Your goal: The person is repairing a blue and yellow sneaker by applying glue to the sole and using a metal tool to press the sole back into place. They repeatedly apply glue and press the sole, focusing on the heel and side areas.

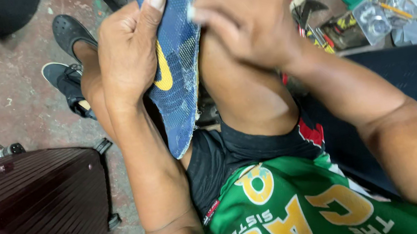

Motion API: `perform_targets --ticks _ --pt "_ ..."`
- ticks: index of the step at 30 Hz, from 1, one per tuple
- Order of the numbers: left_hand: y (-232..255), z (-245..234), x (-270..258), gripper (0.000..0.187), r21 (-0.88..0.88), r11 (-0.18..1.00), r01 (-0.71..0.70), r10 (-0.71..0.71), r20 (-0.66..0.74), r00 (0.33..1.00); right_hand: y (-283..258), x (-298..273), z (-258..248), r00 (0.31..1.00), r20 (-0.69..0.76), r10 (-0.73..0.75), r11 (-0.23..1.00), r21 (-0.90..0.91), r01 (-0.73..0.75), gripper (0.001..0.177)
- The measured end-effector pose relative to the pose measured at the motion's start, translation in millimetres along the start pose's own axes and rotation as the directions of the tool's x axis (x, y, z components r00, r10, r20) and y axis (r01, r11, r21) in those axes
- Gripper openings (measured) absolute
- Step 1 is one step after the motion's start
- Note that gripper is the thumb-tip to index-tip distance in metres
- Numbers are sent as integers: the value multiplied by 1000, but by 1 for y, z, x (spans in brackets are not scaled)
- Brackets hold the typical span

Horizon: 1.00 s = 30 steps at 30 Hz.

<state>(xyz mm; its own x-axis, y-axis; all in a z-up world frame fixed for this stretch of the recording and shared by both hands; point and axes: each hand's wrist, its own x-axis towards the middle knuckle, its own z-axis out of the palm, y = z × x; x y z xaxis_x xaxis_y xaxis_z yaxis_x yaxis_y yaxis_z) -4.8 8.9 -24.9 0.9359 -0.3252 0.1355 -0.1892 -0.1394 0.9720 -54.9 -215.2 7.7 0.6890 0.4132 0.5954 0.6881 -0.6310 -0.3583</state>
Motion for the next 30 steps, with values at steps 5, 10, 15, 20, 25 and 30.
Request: perform_targets --ticks 5,10,15,20,25,30 --pt "-2 0 3 48 -86 996 24 -22 17 1000 -7 7 -4 987 121 -103 995 21 102 13" --pt "-5 1 6 48 -101 995 25 -22 30 999 -3 4 -1 998 7 -67 997 -46 67 7" --pt "-5 -2 15 44 -282 959 16 7 81 997 -5 10 -1 990 126 -57 995 90 46 3" --pt "0 0 16 50 -75 995 71 -69 29 997 0 18 -3 999 -28 -29 1000 12 29 7" --pt "4 -4 23 47 -156 983 98 -87 75 993 -3 1 9 982 170 -81 989 138 58 11" --pt "-5 -2 20 41 -298 945 135 -103 122 987 3 3 11 1000 0 8 991 134 -8 6"
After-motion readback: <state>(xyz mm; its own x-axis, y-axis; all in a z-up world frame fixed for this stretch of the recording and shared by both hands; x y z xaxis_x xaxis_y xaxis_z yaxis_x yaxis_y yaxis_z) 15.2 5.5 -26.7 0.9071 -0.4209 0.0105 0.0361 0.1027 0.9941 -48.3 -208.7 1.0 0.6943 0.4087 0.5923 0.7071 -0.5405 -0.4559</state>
